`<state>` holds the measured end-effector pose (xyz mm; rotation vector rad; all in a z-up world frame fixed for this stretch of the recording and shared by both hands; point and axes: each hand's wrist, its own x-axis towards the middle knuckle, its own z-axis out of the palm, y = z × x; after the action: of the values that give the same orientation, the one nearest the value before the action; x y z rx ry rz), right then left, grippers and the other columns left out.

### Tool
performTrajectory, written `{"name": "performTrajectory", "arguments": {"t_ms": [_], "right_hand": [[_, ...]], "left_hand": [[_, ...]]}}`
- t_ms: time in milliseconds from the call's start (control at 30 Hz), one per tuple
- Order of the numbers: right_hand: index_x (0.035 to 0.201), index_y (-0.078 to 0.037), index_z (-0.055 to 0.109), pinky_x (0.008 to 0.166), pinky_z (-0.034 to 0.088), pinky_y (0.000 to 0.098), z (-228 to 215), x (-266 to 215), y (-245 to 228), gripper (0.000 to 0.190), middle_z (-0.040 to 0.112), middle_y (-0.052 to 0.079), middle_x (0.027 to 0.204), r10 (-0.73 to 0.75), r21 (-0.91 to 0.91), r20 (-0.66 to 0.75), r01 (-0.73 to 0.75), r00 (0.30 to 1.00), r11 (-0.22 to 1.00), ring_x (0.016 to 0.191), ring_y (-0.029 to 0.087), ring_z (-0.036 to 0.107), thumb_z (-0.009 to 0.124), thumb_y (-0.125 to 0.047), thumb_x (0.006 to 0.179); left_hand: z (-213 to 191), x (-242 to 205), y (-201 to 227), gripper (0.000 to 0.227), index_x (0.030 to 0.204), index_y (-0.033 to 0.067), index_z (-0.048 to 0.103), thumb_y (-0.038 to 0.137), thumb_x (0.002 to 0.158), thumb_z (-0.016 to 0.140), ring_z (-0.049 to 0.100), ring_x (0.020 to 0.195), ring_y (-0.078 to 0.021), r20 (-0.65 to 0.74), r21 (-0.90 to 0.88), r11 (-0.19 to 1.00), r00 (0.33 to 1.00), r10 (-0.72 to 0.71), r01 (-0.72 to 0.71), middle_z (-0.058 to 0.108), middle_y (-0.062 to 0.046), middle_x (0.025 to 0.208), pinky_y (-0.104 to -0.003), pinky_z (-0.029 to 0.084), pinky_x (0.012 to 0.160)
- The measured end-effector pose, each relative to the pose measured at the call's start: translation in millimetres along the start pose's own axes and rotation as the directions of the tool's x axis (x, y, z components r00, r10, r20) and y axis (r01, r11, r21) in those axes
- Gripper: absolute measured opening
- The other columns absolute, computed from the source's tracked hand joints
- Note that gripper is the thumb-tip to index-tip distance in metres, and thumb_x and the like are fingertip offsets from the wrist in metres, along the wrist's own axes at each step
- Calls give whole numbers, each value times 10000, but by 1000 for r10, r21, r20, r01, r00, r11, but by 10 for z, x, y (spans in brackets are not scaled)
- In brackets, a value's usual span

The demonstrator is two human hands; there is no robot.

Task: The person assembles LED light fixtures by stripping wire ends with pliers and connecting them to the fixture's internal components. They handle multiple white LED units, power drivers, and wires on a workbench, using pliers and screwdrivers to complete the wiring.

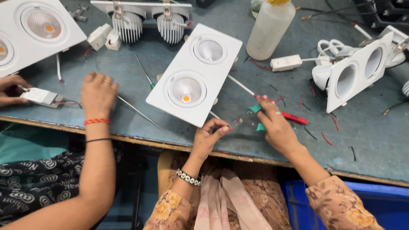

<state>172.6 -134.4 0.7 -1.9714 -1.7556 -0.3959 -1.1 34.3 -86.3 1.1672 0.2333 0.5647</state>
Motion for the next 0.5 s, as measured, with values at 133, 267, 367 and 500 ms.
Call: {"name": "performTrajectory", "arguments": {"t_ms": [133, 267, 367, 500], "right_hand": [[1089, 82, 630, 1177, 397, 514, -12, 19, -57, 422, 488, 238, 1489, -29, 10, 41, 29, 999, 1000, 1410, 420, 462, 578, 183, 683], [1070, 78, 639, 1165, 402, 514, 7, 21, -64, 419, 498, 235, 1484, -22, 7, 37, 21, 999, 1000, 1400, 417, 468, 580, 171, 665], [1068, 73, 645, 1166, 410, 514, 33, 0, -43, 411, 515, 226, 1471, -37, -3, 35, 38, 999, 999, 1395, 414, 481, 588, 162, 671], [1073, 62, 653, 1176, 420, 512, 63, -3, -42, 378, 540, 204, 1428, -42, 9, 9, 42, 999, 999, 1363, 407, 517, 601, 148, 709]], "left_hand": [[13, -5, 26, 142, 1006, 15, 717, 133, 936, 754, 635, 858, -72, -3, 36, 999, 999, 33, -32, 727, -15, 915, -239, 514, 798], [16, -4, 51, 120, 987, 16, 728, 120, 932, 753, 632, 841, -64, 2, 69, 996, 999, 53, -53, 730, -7, 900, -235, 518, 795], [24, -10, 43, 113, 977, 14, 729, 111, 926, 756, 626, 830, -61, 3, 88, 994, 998, 66, -66, 732, -3, 889, -232, 511, 778], [22, -19, 43, 106, 975, 9, 734, 99, 926, 761, 607, 812, -63, -2, 72, 995, 997, 71, -71, 717, 1, 876, -233, 494, 757]]}}
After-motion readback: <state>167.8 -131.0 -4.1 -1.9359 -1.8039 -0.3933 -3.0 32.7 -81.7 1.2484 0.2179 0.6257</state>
